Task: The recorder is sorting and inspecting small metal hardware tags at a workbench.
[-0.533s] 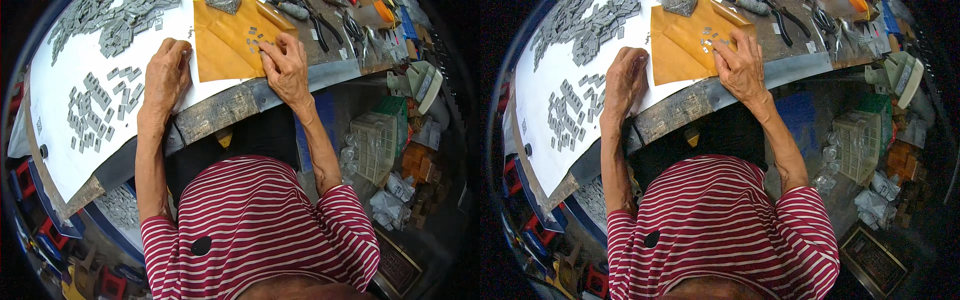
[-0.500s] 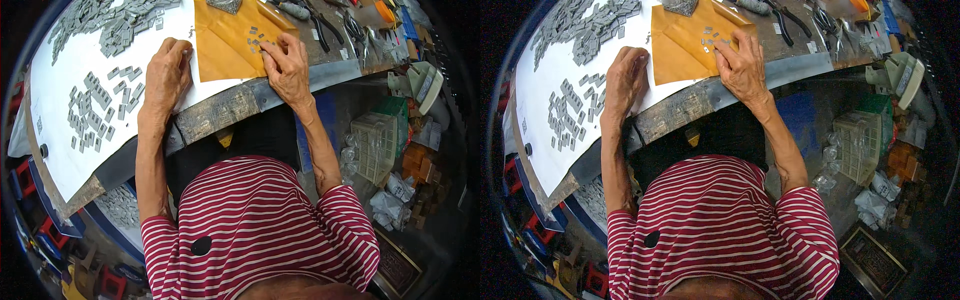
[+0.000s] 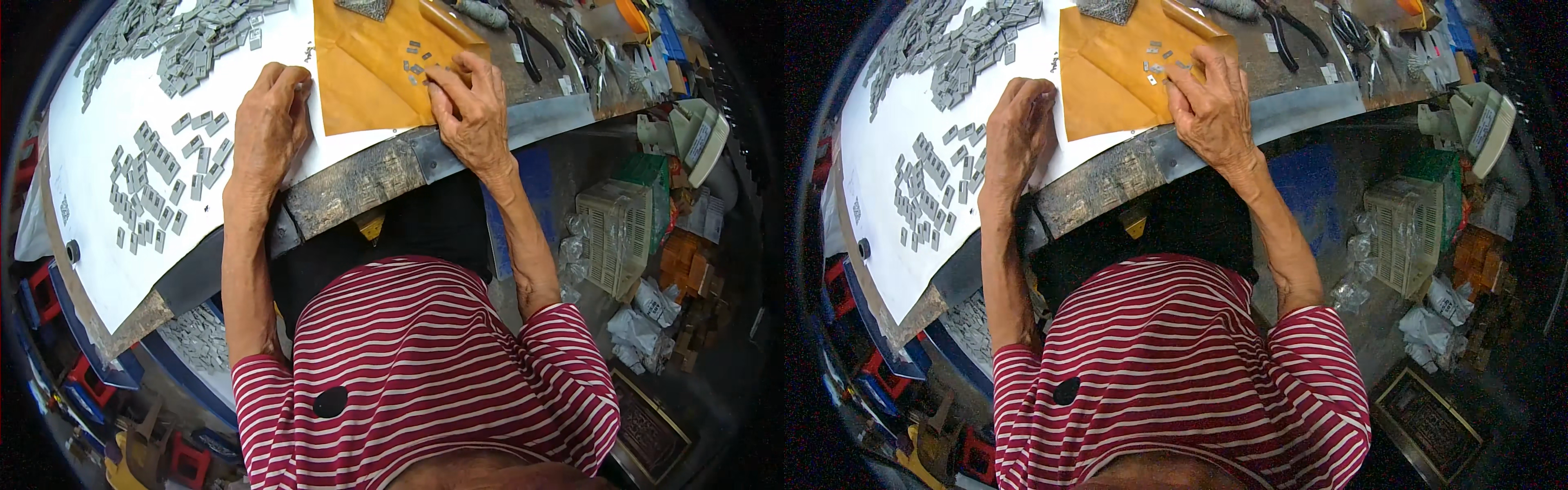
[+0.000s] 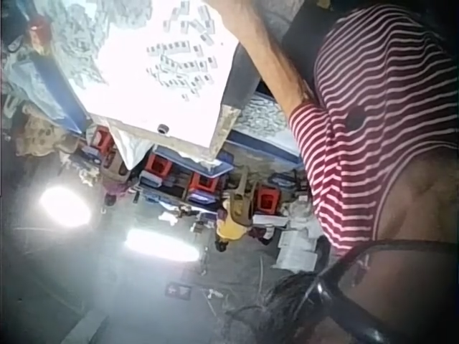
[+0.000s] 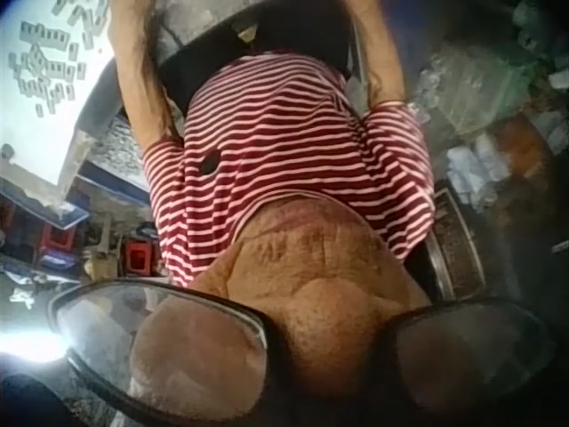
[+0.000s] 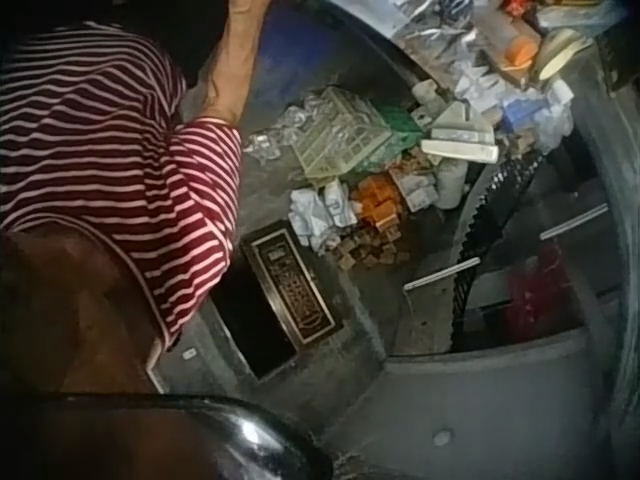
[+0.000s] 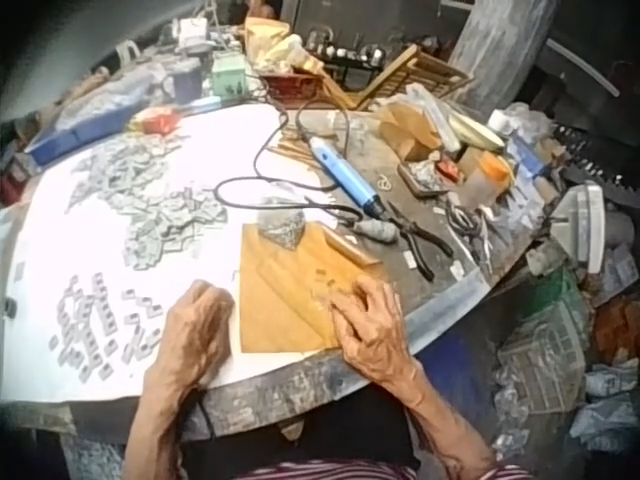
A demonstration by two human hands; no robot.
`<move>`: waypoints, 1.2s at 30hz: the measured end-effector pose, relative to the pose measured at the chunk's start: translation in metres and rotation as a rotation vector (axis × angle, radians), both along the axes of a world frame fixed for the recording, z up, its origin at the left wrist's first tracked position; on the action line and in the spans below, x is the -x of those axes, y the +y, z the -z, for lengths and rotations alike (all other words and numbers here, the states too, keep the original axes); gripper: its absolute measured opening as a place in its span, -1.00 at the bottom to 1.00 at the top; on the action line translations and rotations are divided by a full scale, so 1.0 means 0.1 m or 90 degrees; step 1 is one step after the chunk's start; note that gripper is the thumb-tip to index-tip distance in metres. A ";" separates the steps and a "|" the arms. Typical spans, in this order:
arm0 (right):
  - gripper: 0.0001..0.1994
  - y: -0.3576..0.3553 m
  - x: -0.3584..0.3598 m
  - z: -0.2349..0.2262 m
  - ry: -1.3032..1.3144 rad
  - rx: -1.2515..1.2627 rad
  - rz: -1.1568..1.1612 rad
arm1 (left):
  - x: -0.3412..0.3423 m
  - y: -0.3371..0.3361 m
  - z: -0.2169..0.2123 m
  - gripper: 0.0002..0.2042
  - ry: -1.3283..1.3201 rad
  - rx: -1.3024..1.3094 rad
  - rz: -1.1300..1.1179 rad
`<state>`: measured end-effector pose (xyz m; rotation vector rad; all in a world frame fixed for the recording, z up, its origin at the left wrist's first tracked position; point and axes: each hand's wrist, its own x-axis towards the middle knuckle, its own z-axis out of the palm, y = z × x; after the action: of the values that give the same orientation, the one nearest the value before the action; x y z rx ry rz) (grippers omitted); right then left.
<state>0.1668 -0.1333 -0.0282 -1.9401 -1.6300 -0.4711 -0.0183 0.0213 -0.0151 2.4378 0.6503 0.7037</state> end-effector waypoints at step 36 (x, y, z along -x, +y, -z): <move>-0.90 0.01 -0.21 -0.09 0.061 0.029 -0.006 | 0.02 0.02 0.00 -0.87 -0.012 0.028 0.013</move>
<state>0.1877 -0.1328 -0.0196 -1.9564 -1.6017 -0.3336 -0.0206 0.0229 -0.0148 2.3918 0.6273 0.6959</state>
